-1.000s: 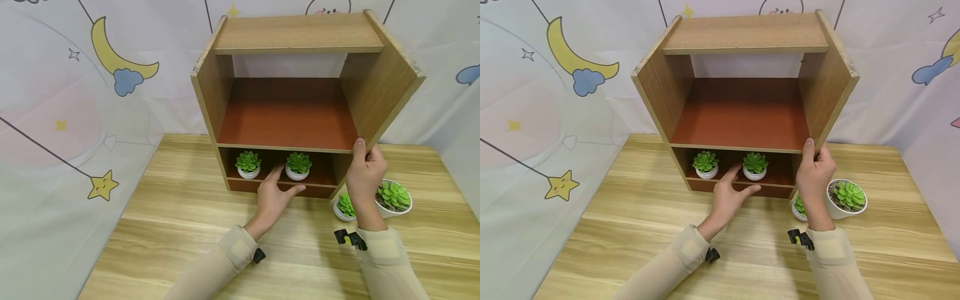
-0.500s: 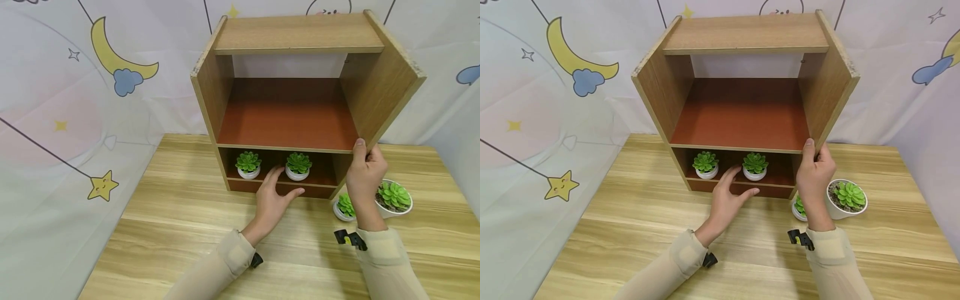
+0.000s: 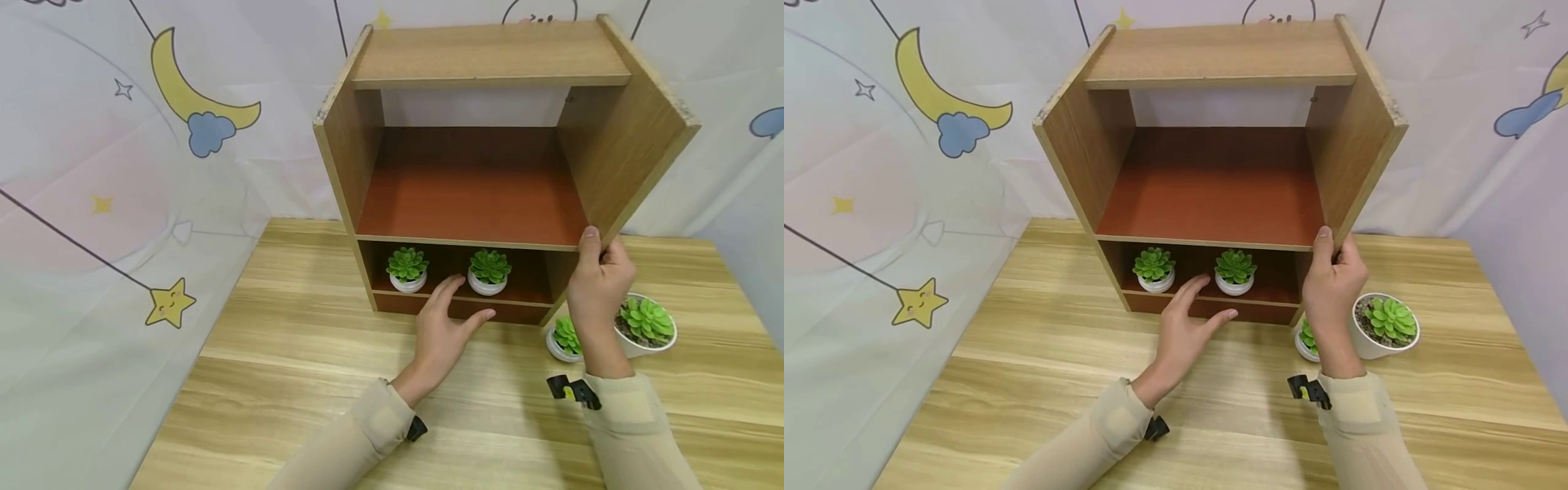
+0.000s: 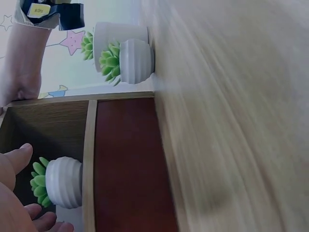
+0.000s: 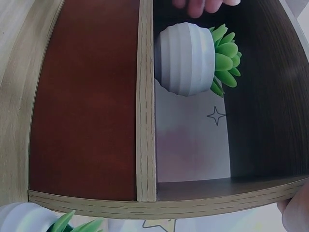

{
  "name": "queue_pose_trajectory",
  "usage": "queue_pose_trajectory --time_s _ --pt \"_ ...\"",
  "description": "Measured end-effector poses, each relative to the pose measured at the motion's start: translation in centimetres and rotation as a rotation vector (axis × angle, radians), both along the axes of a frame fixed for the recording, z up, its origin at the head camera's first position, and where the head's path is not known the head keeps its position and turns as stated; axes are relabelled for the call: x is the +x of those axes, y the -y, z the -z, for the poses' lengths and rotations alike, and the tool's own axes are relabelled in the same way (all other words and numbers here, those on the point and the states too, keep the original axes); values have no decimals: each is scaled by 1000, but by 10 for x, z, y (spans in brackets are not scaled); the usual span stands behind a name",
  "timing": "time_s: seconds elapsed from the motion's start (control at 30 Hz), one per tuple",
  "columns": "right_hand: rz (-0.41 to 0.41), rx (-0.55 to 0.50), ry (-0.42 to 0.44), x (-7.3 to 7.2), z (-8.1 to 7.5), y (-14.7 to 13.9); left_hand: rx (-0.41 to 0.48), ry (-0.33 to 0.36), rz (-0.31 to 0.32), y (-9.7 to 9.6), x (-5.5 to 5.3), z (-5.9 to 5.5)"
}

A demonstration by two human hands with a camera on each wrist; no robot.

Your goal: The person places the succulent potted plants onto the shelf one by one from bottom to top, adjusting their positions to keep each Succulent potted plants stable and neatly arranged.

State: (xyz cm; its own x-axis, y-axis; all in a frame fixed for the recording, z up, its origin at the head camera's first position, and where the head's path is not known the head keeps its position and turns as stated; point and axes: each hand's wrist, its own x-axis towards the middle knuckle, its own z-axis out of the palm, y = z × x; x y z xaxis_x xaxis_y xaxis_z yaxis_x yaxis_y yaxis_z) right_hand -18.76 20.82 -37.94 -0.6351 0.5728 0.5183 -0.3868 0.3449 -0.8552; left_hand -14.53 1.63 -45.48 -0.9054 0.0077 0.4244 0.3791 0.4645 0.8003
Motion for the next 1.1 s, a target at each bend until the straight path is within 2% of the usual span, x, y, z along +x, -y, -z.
queue_pose_trajectory --time_s 0.27,0.37,0.47,0.63,0.8,1.0,1.1 --pt "-9 -12 -8 2 -3 2 11 -94 15 6 6 -12" --pt "-6 -10 -3 1 -3 2 42 -124 47 9 7 -13" --pt "-3 -14 1 -4 5 -3 80 -170 69 13 8 -13" --pt "-5 -20 -2 -4 5 -3 113 -252 63 21 7 -18" --pt "-7 -7 -2 0 -2 1 142 -331 52 31 5 -27" --pt "-18 -11 -17 12 -19 12 186 -379 58 40 3 -33" --pt "-21 -13 -18 12 -18 12 201 -403 46 46 1 -34"
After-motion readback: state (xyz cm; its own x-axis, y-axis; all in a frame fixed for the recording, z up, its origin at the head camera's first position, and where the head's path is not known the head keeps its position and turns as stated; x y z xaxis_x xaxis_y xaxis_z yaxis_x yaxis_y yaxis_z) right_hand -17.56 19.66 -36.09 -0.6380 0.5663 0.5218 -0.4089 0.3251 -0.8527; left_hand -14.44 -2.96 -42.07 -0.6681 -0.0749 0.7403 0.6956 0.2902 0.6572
